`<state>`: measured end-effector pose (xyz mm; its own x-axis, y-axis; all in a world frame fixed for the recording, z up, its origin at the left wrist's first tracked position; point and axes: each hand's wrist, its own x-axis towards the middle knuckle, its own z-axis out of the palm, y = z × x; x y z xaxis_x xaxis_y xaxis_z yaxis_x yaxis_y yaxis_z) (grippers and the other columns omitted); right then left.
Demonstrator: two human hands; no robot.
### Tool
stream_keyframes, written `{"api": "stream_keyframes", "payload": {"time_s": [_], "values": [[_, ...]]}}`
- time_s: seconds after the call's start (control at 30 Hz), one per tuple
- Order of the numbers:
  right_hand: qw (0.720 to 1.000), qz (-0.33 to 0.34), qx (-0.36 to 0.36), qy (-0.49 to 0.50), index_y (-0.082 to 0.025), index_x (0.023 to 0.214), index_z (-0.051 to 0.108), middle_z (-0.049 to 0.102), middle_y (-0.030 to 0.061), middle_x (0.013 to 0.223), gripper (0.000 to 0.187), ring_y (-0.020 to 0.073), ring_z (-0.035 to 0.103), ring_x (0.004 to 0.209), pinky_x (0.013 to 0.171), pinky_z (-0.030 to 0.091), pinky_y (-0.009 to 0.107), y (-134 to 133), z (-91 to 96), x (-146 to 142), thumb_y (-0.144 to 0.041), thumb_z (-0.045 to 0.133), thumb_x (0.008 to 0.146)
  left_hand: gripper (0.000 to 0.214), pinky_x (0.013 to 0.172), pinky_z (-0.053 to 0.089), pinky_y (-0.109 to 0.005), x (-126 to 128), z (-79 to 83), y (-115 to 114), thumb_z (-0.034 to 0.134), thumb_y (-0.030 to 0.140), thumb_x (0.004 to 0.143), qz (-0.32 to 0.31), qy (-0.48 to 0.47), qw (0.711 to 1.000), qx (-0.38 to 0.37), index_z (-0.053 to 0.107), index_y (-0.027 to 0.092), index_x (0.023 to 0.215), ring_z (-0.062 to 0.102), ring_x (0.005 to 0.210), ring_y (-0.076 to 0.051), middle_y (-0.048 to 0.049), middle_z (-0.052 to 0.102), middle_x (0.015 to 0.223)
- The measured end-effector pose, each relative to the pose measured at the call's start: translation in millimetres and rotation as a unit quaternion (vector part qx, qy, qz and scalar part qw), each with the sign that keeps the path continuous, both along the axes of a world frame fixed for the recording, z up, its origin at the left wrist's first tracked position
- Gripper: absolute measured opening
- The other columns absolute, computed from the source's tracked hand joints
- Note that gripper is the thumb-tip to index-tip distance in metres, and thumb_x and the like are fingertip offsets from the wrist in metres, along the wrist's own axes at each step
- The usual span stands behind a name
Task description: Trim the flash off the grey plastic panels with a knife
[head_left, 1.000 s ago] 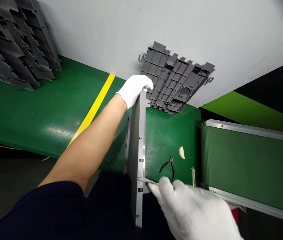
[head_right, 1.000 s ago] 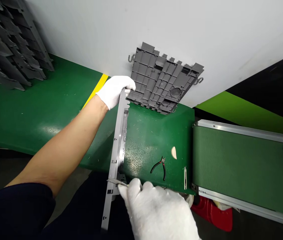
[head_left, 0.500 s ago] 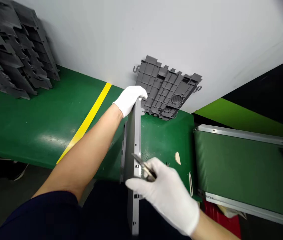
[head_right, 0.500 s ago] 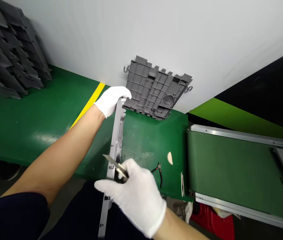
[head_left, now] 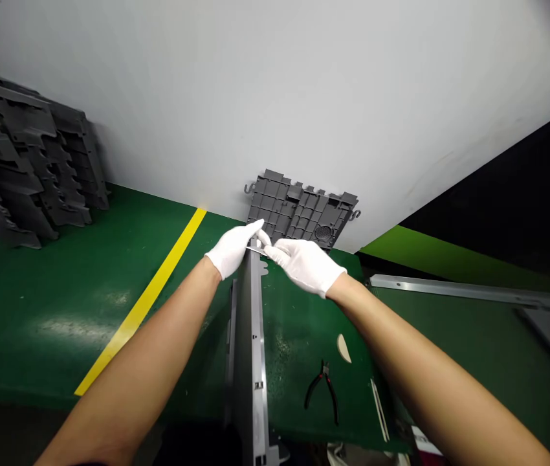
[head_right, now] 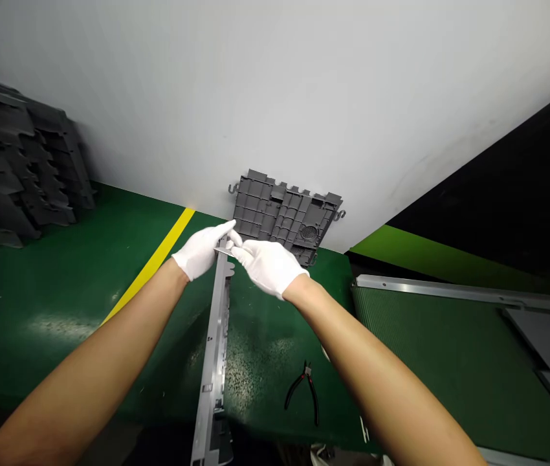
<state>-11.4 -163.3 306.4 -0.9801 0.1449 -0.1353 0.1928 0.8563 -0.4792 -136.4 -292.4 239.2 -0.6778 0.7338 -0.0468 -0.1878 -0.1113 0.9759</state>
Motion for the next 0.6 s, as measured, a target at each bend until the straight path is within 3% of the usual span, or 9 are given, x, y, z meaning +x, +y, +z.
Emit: {"api": "stream_keyframes", "payload": {"time_s": [0.27, 0.6], "values": [[0.970, 0.012, 0.239, -0.041, -0.029, 0.089, 0.072, 0.071, 0.0019, 0.074, 0.064, 0.0194, 0.061, 0.065, 0.059, 0.035, 0.028, -15, 11.3, -6, -0.066, 0.021, 0.102, 0.047, 0.065, 0.047, -0.032, -3, -5.3, 2, 0.054, 0.046, 0.094, -0.009, -0.008, 1.000, -0.013, 0.065, 0.017, 0.059, 0.054, 0.063, -0.017, -0.0049, 0.059, 0.063], [0.949, 0.023, 0.311, -0.040, -0.027, 0.092, 0.073, 0.071, 0.0042, 0.069, 0.064, 0.0206, 0.063, 0.064, 0.058, 0.035, 0.029, -15, 11.3, -2, -0.064, 0.022, 0.103, 0.043, 0.076, 0.046, -0.030, -4, -13.5, 7, 0.051, 0.042, 0.094, -0.028, 0.035, 0.999, 0.007, 0.062, 0.019, 0.060, 0.056, 0.069, -0.016, -0.0028, 0.060, 0.065]]}}
